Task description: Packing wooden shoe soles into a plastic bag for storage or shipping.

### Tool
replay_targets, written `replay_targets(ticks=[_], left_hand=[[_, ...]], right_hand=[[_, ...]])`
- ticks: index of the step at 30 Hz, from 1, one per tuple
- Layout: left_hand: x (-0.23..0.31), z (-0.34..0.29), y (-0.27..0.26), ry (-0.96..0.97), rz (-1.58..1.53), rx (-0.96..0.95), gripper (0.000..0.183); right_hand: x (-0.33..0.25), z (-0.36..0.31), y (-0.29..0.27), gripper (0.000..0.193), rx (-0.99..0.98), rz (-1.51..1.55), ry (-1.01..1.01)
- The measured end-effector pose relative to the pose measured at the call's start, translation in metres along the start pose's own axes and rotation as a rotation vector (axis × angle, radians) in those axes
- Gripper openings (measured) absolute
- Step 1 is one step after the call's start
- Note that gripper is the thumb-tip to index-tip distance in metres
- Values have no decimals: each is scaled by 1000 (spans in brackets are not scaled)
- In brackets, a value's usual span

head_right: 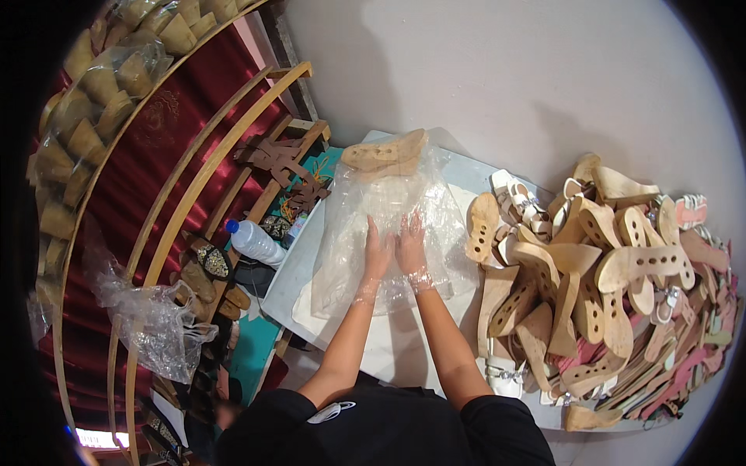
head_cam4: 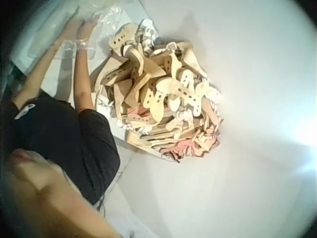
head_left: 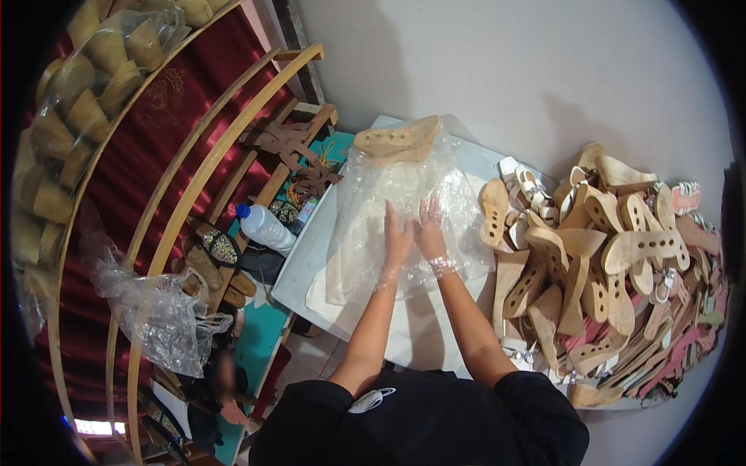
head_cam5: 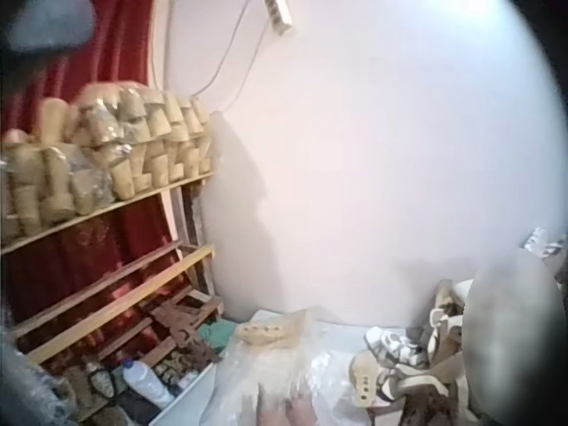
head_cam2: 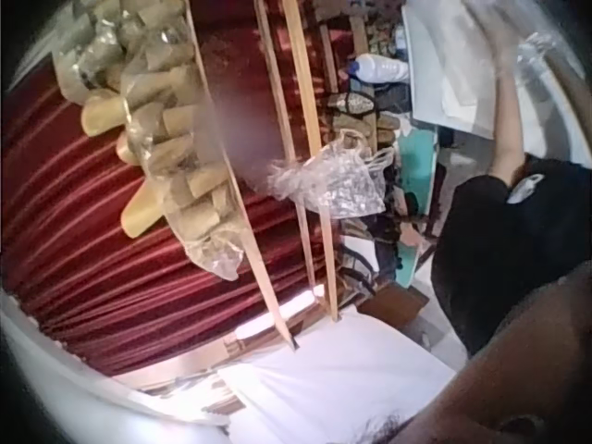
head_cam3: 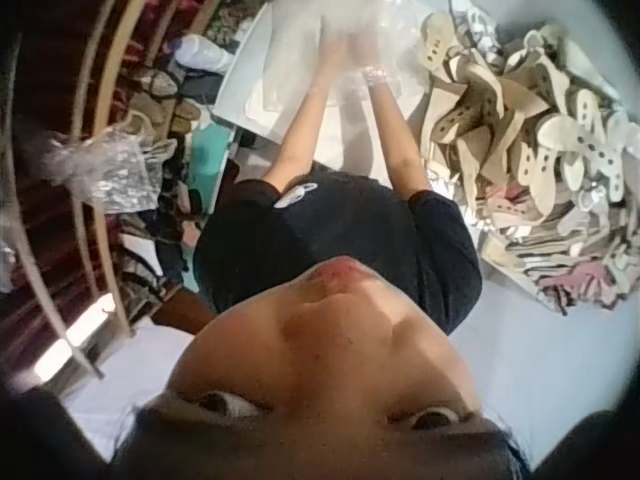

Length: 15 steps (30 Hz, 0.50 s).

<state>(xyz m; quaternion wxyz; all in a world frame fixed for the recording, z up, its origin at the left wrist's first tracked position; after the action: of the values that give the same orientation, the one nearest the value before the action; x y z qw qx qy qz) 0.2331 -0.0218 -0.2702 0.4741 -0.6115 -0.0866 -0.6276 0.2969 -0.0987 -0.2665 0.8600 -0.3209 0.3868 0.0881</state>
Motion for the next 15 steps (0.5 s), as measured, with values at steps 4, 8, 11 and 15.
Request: replay_targets(ticks=[4,8,11,15], left_hand=[[2,-50,0,73,187,-81,70],[19,-106,-9,36,327,-249,68],[29,-139,-13,106,289,-308,65],[43,-168,-10,206,283,-392,60]], right_hand=[[-3,-45,-6,60,-76,-144,106],[-25,-97,-20,59,-158,-57,156],[-41,-126,-35,58,-180,-17,243],[-66,-156,-60,53,-147,20,320]])
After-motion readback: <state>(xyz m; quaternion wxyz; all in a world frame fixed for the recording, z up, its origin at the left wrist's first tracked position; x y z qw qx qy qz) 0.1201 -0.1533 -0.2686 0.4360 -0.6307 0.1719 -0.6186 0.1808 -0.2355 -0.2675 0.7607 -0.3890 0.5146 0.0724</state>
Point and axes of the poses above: each hand's wrist, its own z-axis towards the middle knuckle, its own y-axis out of the palm, x = y × z, the point moved 5 cm from there along z, towards the middle knuckle, and after that the axes turned 14 degrees about z, right-handed, at the moved point
